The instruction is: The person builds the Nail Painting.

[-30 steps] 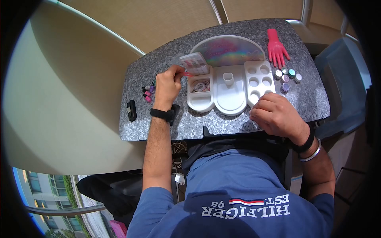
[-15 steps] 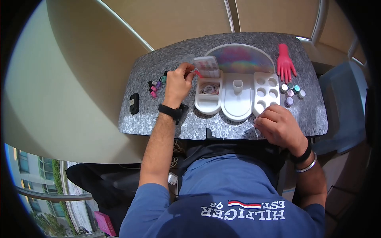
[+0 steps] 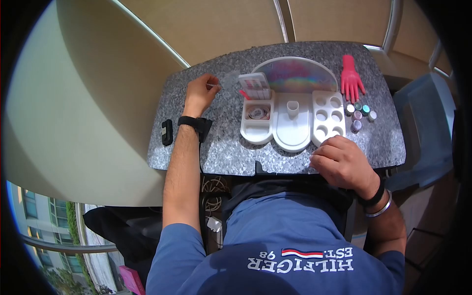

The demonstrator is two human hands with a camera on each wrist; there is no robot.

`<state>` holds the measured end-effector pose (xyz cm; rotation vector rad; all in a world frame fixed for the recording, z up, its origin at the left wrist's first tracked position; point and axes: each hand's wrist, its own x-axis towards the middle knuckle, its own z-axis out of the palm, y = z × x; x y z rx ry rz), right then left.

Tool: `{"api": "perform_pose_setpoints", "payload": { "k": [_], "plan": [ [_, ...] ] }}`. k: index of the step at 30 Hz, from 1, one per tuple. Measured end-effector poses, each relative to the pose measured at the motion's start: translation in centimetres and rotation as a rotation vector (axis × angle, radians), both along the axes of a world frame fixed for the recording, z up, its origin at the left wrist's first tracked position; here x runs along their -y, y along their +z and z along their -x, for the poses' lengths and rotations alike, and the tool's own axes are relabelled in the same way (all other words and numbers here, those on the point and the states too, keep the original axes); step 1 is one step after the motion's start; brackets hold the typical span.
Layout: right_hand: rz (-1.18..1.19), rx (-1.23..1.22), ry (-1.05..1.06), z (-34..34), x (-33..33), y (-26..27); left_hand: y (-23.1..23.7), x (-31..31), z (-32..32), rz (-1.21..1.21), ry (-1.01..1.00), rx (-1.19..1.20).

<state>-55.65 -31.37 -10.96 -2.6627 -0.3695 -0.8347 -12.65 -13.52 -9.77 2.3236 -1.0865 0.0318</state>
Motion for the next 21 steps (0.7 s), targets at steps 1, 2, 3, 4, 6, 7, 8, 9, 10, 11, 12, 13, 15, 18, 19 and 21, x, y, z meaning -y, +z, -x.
{"api": "perform_pose_setpoints", "payload": {
  "k": [1, 2, 3, 4, 6, 7, 8, 9, 10, 11, 12, 13, 15, 18, 19, 21],
  "plan": [
    [0.004, 0.007, 0.004, 0.0, 0.0, 0.0, -0.6, 0.7, -1.0, -0.029, -0.036, -0.002],
    [0.014, 0.016, 0.002, 0.1, 0.0, 0.0, -0.7, 1.3, -1.6, -0.061, -0.046, 0.013],
    [0.024, 0.024, -0.002, 0.1, 0.1, -0.1, -0.9, 1.9, -2.2, -0.092, -0.056, 0.027],
    [0.035, 0.032, -0.005, 0.1, 0.2, -0.1, -1.1, 2.5, -2.7, -0.122, -0.067, 0.041],
    [0.059, 0.033, -0.011, 0.1, 0.4, 0.0, -2.0, 3.7, -3.7, -0.165, -0.033, 0.080],
    [0.071, 0.034, -0.012, 0.1, 0.5, 0.0, -2.5, 4.1, -4.2, -0.188, -0.014, 0.100],
    [0.084, 0.029, -0.012, 0.2, 0.6, 0.1, -3.0, 4.4, -4.3, -0.198, -0.025, 0.117],
    [0.096, 0.025, -0.011, 0.2, 0.6, 0.2, -3.6, 4.7, -4.4, -0.209, -0.036, 0.135],
    [0.105, 0.020, -0.010, 0.2, 0.7, 0.2, -4.2, 4.9, -4.6, -0.222, -0.047, 0.152],
    [0.104, 0.024, -0.010, 0.2, 0.7, 0.2, -4.5, 5.0, -4.6, -0.238, -0.041, 0.119],
    [0.102, 0.028, -0.010, 0.1, 0.7, 0.2, -4.8, 5.1, -4.7, -0.255, -0.035, 0.085],
    [0.098, 0.029, -0.011, 0.2, 0.7, 0.2, -5.1, 5.2, -4.8, -0.274, -0.031, 0.050],
    [0.094, 0.031, -0.011, 0.3, 0.7, 0.2, -4.5, 4.9, -4.6, -0.314, -0.039, 0.027],
    [0.098, 0.026, -0.008, 0.4, 0.7, 0.3, -3.4, 4.1, -3.3, -0.347, -0.055, 0.063],
    [0.101, 0.027, -0.007, 0.4, 0.6, 0.4, -3.0, 3.5, -2.7, -0.353, -0.061, 0.090],
    [0.094, 0.036, -0.001, 0.4, 0.6, 0.2, -3.1, 2.1, -2.5, -0.317, -0.057, 0.066]
  ]
}}
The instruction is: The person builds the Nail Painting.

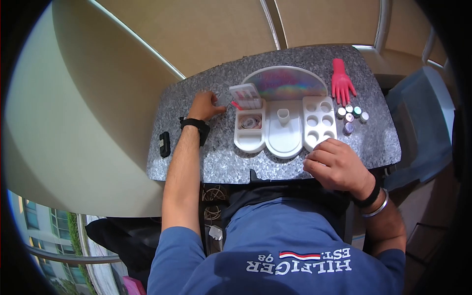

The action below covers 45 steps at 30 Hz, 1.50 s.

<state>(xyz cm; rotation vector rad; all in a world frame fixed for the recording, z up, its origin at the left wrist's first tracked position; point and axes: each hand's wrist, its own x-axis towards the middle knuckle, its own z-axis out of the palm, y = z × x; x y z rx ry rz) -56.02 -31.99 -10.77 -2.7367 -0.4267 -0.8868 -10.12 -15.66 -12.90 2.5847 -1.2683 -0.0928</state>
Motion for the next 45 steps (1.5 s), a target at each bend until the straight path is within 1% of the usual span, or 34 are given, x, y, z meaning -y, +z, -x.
{"api": "perform_pose_setpoints", "payload": {
  "k": [1, 2, 5, 8, 11, 12, 15, 18, 21, 24, 28, 31, 34, 38, 41, 45],
  "plan": [
    [-0.006, 0.004, -0.003, 0.0, 0.0, -0.1, -0.2, -0.7, 0.0, 0.015, -0.003, -0.012],
    [0.017, 0.001, -0.003, 0.1, 0.1, -0.1, -0.5, -1.4, -0.1, 0.083, 0.028, -0.047],
    [0.033, 0.007, -0.034, 0.4, 0.2, -0.4, 0.7, -3.5, 1.2, 0.297, 0.051, -0.335],
    [0.034, 0.042, -0.050, 0.3, 0.7, -0.1, 3.1, -5.2, 4.5, 0.295, -0.090, -0.415],
    [-0.006, 0.050, -0.043, 0.1, 0.7, -0.1, 4.4, -4.7, 7.7, 0.257, -0.465, -0.188],
    [0.004, 0.019, -0.046, 0.1, 0.7, -0.1, 4.7, -4.2, 8.9, 0.209, -0.525, -0.162],
    [-0.003, -0.001, -0.031, -0.1, 0.3, -0.1, 4.3, -2.2, 10.8, 0.180, -0.684, -0.042],
    [-0.006, 0.012, -0.030, -0.1, 0.0, -0.2, 3.0, -1.3, 11.1, 0.143, -0.643, 0.102],
    [-0.020, 0.021, -0.028, 0.0, 0.1, -0.1, 2.9, -1.2, 10.6, 0.128, -0.680, 0.027],
    [-0.024, 0.001, -0.026, -0.1, 0.2, -0.1, 3.4, -1.8, 10.7, 0.089, -0.600, -0.049],
    [-0.039, -0.009, -0.017, -0.2, 0.0, 0.0, 2.8, -2.3, 11.0, 0.149, -0.553, -0.053],
    [-0.037, -0.020, -0.020, -0.3, -0.2, 0.3, 2.1, -2.5, 11.1, 0.196, -0.546, 0.002],
    [-0.038, -0.048, -0.029, -0.3, -0.2, 0.2, 1.4, -2.7, 12.0, 0.245, -0.470, -0.066],
    [-0.044, -0.082, -0.032, -0.6, -0.6, 0.4, 1.2, -3.2, 12.2, 0.260, -0.430, -0.061],
    [-0.046, -0.087, -0.034, -0.9, -1.0, 0.5, 1.3, -3.8, 12.0, 0.220, -0.375, -0.033],
    [-0.038, -0.116, -0.034, -1.3, -1.3, 0.5, 1.0, -4.9, 10.8, 0.246, -0.333, -0.065]
  ]
}}
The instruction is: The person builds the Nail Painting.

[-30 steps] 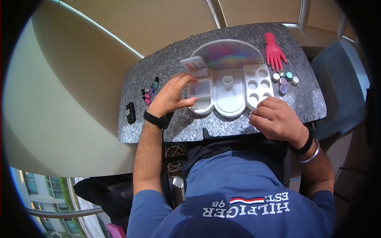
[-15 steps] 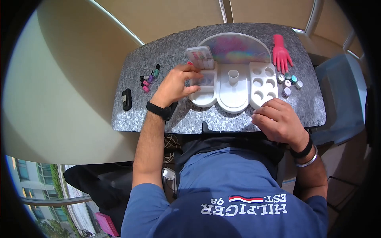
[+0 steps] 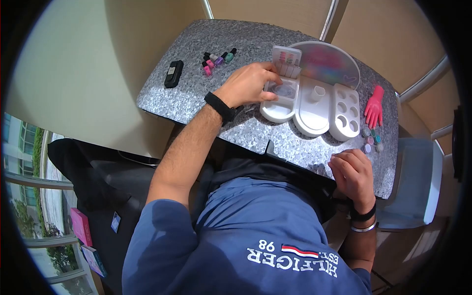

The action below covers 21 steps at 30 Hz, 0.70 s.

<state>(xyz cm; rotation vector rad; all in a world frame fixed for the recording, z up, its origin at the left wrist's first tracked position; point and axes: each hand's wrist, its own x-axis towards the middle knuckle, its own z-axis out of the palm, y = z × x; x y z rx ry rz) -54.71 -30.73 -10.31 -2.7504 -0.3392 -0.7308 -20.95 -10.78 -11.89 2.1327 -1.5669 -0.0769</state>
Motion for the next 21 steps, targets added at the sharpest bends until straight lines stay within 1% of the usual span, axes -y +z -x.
{"api": "perform_pose_setpoints", "payload": {
  "k": [1, 5, 8, 9, 12, 15, 18, 21],
  "plan": [
    [0.012, -0.002, -0.003, 0.0, 0.0, -0.1, -0.5, -0.4, -0.7, 0.028, -0.011, 0.018],
    [0.016, -0.011, -0.005, -0.4, -0.4, 0.1, 0.3, -2.3, -2.8, 0.112, 0.127, 0.059],
    [0.021, -0.019, -0.009, -0.5, -0.3, -0.2, 1.7, -4.2, -4.8, 0.086, 0.401, 0.064],
    [0.020, -0.018, -0.009, -0.6, -0.3, -0.2, 1.5, -5.0, -5.8, 0.059, 0.474, 0.105],
    [0.025, -0.014, -0.011, -0.6, -0.4, -0.2, 0.5, -7.1, -7.8, -0.067, 0.699, 0.080],
    [0.032, -0.018, -0.012, -0.6, -0.4, -0.3, -1.6, -9.5, -9.3, -0.171, 0.656, 0.133],
    [0.030, -0.022, -0.017, -0.7, -0.5, -0.4, -2.3, -10.3, -10.0, -0.153, 0.628, 0.060],
    [0.030, -0.027, -0.023, -0.7, -0.5, -0.4, -1.5, -10.3, -10.3, -0.218, 0.640, -0.102]
  ]
}}
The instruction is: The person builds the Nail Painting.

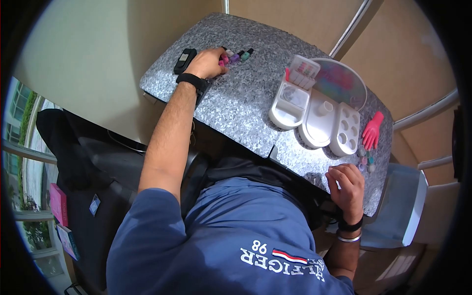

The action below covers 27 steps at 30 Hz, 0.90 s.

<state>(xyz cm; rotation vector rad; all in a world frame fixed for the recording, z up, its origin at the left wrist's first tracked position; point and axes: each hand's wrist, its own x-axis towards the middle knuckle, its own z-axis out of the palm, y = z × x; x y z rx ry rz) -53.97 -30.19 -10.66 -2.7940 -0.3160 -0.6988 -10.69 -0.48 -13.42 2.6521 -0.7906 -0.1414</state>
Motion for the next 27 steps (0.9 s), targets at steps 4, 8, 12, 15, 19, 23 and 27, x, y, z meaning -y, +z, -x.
{"api": "perform_pose_setpoints", "payload": {
  "k": [4, 8, 12, 15, 19, 23, 27],
  "plan": [
    [-0.004, 0.002, -0.001, 0.0, 0.1, -0.1, -0.1, -0.1, 0.0, 0.039, 0.043, 0.027],
    [-0.008, 0.003, -0.001, 0.1, 0.1, -0.1, 1.3, 0.2, 1.0, 0.072, -0.039, 0.164],
    [-0.009, 0.003, -0.001, 0.1, 0.1, 0.0, 4.0, 2.0, 3.4, 0.233, -0.290, 0.067],
    [-0.009, 0.003, -0.005, 0.2, 0.1, 0.1, 5.4, 4.7, 6.6, 0.363, -0.594, -0.052],
    [-0.006, 0.012, -0.006, 0.3, 0.2, 0.1, 4.4, 8.4, 10.0, 0.418, -0.814, -0.029],
    [0.002, 0.023, -0.014, 0.6, 0.4, 0.3, 2.3, 9.8, 11.6, 0.297, -0.836, 0.155],
    [0.004, 0.028, -0.015, 0.8, 0.4, 0.3, 2.4, 9.7, 12.1, 0.242, -0.804, 0.186]
  ]
}}
